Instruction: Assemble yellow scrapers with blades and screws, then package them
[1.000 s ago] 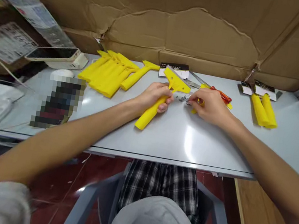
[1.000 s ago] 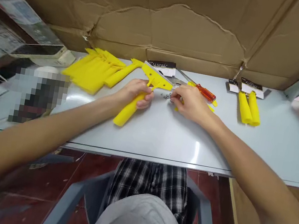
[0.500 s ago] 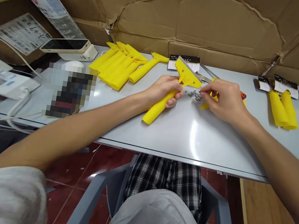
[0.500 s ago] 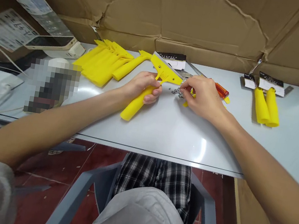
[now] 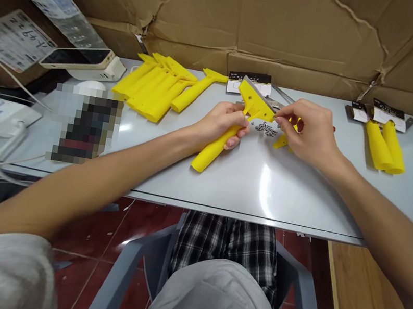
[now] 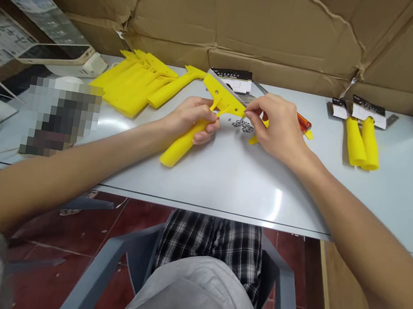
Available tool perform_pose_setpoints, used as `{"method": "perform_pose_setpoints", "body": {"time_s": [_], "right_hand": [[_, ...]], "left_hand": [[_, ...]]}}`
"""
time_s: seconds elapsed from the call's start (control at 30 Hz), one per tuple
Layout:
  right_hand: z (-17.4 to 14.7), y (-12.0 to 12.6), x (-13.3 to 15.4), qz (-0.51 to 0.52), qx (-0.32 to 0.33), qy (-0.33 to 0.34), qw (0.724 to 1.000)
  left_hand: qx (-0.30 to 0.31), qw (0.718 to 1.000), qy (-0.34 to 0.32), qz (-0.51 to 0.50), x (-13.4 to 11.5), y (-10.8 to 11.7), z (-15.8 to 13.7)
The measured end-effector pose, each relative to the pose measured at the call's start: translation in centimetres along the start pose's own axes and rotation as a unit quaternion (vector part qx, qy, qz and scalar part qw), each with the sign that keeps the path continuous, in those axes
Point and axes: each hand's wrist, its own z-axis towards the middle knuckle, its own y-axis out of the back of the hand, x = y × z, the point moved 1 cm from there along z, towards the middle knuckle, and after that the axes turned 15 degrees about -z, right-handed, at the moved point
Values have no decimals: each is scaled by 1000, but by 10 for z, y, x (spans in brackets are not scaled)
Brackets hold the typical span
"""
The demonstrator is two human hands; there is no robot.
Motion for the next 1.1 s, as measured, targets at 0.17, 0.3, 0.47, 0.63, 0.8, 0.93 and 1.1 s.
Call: {"method": "perform_pose_setpoints", "body": {"time_s": [0.17, 0.3, 0.47, 0.63, 0.8, 0.93, 1.1], "right_hand": [[-1, -1, 2, 12, 4, -1, 1000], [-2, -1, 3, 17, 5, -7, 1000], [-2, 1, 7, 13, 6, -9, 1000], [-3, 2, 9, 1, 11, -6, 1000], [-4, 1, 9, 3, 8, 5, 1000], [-4, 1, 9, 3, 11, 7, 1000], [-3, 0, 8, -1, 8, 7, 1000]], "left_hand": [[-1, 1000, 4, 15, 0, -4, -3], [-2, 1000, 1, 22, 1, -4, -3], [-1, 999, 1, 32, 2, -3, -2], [-1, 999, 2, 33, 1, -6, -5], [-6, 999, 8, 51, 1, -10, -7], [-11, 999, 8, 52, 1, -10, -8], [-8, 999, 1, 51, 1, -10, -8]]}}
